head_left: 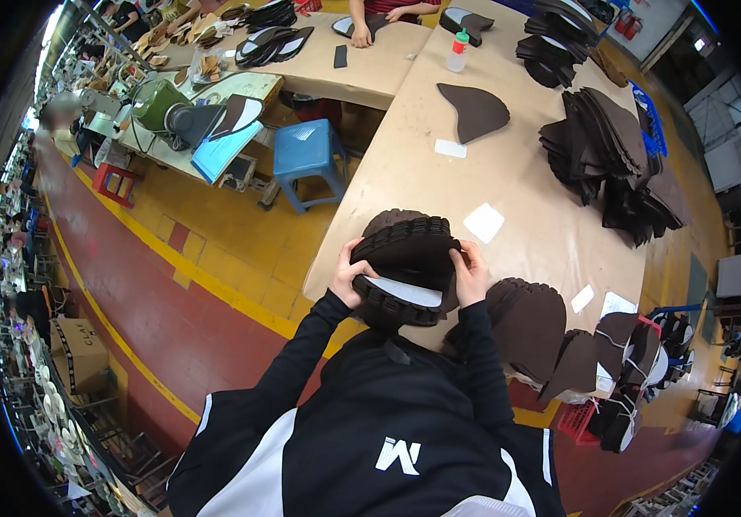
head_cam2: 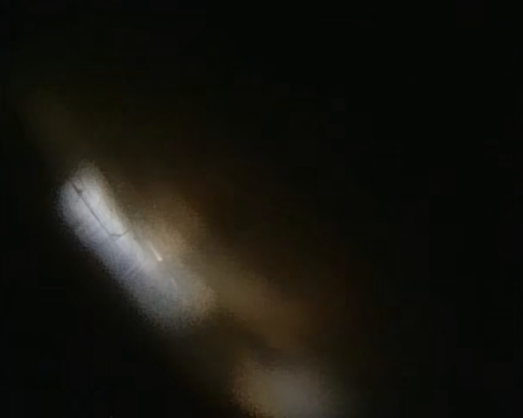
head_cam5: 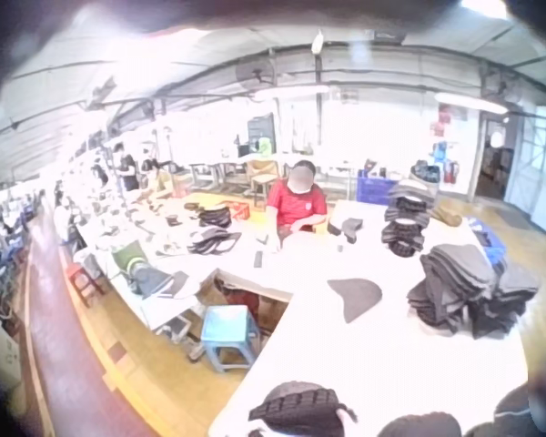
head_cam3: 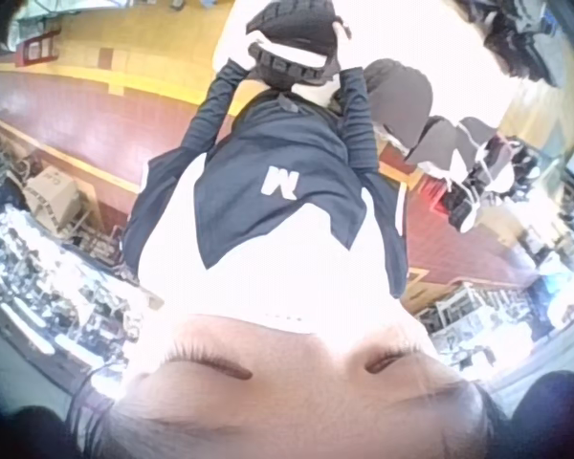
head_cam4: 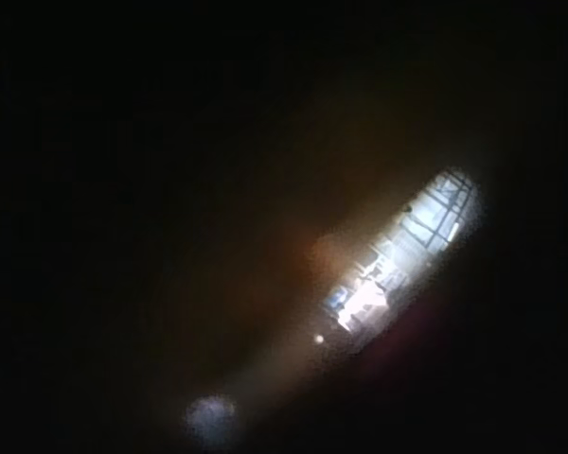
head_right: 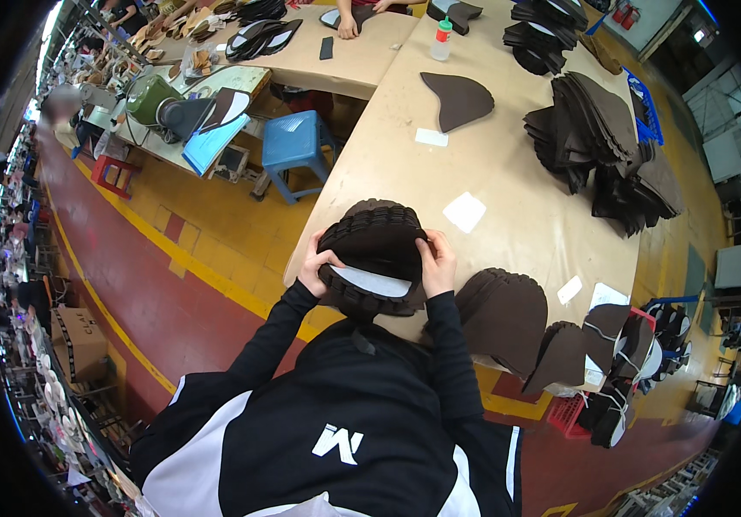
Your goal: The person repeatedly picks up stacks of dark brown fabric pieces, aligns them, and ties them with white string. The person then places the tied bundles into a red basket. The person continues this process throughout the clip.
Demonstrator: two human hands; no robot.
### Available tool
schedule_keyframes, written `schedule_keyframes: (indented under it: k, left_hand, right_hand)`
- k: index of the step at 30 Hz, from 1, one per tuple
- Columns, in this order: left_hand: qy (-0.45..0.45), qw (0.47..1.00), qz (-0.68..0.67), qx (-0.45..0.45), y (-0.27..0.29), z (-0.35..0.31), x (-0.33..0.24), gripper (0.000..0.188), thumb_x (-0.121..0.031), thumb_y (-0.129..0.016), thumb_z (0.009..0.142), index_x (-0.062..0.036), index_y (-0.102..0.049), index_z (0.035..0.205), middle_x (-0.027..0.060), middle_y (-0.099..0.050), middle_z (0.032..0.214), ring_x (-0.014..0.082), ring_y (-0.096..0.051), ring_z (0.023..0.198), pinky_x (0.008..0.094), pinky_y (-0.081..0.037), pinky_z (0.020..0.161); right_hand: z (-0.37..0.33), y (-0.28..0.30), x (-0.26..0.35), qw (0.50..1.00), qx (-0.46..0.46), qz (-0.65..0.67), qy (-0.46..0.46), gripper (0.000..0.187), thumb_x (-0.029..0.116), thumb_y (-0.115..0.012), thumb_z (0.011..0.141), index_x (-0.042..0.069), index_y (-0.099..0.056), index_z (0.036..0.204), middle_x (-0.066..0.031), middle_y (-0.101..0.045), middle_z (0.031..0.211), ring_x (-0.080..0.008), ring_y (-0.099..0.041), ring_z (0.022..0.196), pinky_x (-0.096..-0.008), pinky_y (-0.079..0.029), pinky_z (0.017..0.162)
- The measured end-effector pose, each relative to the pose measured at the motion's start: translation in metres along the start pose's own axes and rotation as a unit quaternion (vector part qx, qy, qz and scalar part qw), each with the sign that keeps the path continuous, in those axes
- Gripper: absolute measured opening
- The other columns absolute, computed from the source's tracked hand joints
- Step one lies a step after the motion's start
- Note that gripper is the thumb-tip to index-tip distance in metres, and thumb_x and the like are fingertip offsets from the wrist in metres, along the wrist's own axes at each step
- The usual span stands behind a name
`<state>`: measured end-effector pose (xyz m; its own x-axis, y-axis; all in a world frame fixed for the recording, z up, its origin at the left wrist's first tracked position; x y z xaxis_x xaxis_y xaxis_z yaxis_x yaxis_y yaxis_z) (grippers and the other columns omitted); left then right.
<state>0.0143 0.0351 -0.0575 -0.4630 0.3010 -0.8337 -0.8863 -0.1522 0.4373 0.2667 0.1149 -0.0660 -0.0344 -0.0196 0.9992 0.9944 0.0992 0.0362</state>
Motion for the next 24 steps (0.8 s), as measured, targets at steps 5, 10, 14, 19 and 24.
schedule_keyframes:
  k: [5, 10, 14, 19, 24]
  left_hand:
    - [0.001, 1.000, -0.001, -0.001, 0.000, 0.001, -0.003, 0.014, -0.007, -0.070, 0.058, -0.0063, -0.067, 0.071, 0.0300, -0.041, 0.131, 0.0436, -0.044, 0.123, 0.0435, -0.035, 0.104]
    - [-0.007, 1.000, -0.004, 0.010, 0.000, 0.001, 0.001, 0.019, -0.008, -0.070, 0.059, -0.0072, -0.067, 0.077, 0.0301, -0.041, 0.131, 0.0438, -0.042, 0.125, 0.0436, -0.034, 0.104]
    - [-0.005, 0.998, -0.033, -0.046, -0.005, -0.005, 0.012, 0.056, -0.008, -0.072, 0.059, -0.0069, -0.056, 0.113, 0.0292, -0.038, 0.135, 0.0414, -0.040, 0.128, 0.0421, -0.032, 0.106]
    - [0.038, 0.996, -0.036, -0.070, -0.007, -0.003, 0.006, 0.091, -0.009, -0.074, 0.059, -0.0035, -0.032, 0.139, 0.0231, -0.037, 0.139, 0.0334, -0.039, 0.130, 0.0384, -0.030, 0.110]
    - [0.035, 0.998, 0.015, -0.057, -0.002, 0.009, 0.000, 0.084, -0.007, -0.075, 0.061, -0.0011, -0.038, 0.136, 0.0178, -0.047, 0.128, 0.0318, -0.049, 0.119, 0.0369, -0.038, 0.103]
  right_hand:
    - [0.005, -0.003, 0.007, 0.998, -0.048, 0.029, -0.042, 0.014, 0.002, -0.061, 0.091, -0.005, -0.063, 0.103, -0.0019, -0.066, 0.089, -0.0070, -0.059, 0.082, -0.0215, -0.047, 0.078]
    - [0.010, -0.001, 0.001, 0.997, -0.047, 0.045, -0.035, 0.016, 0.005, -0.061, 0.092, -0.003, -0.064, 0.105, -0.0019, -0.066, 0.091, -0.0075, -0.059, 0.085, -0.0206, -0.046, 0.078]
    - [0.008, -0.002, 0.006, 0.996, -0.039, 0.071, -0.037, 0.014, 0.003, -0.059, 0.092, -0.005, -0.064, 0.103, -0.0015, -0.065, 0.091, -0.0071, -0.058, 0.085, -0.0209, -0.046, 0.080]
    - [-0.001, -0.020, 0.015, 0.996, 0.052, 0.069, -0.026, 0.013, 0.003, -0.059, 0.092, -0.004, -0.064, 0.103, 0.0007, -0.064, 0.091, -0.0061, -0.057, 0.086, -0.0203, -0.045, 0.080]
    - [-0.008, -0.015, 0.009, 0.997, 0.061, 0.053, 0.005, 0.021, 0.005, -0.054, 0.094, -0.003, -0.061, 0.112, -0.0046, -0.063, 0.102, -0.0118, -0.057, 0.097, -0.0243, -0.043, 0.089]
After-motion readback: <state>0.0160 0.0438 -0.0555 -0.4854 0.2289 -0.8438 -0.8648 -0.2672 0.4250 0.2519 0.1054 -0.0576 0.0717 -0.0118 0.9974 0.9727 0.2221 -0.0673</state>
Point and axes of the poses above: each hand's wrist, its own z-axis towards the middle knuckle, its own y-axis out of the back of the hand, x = y × z, the point moved 2 cm from there along z, towards the middle knuckle
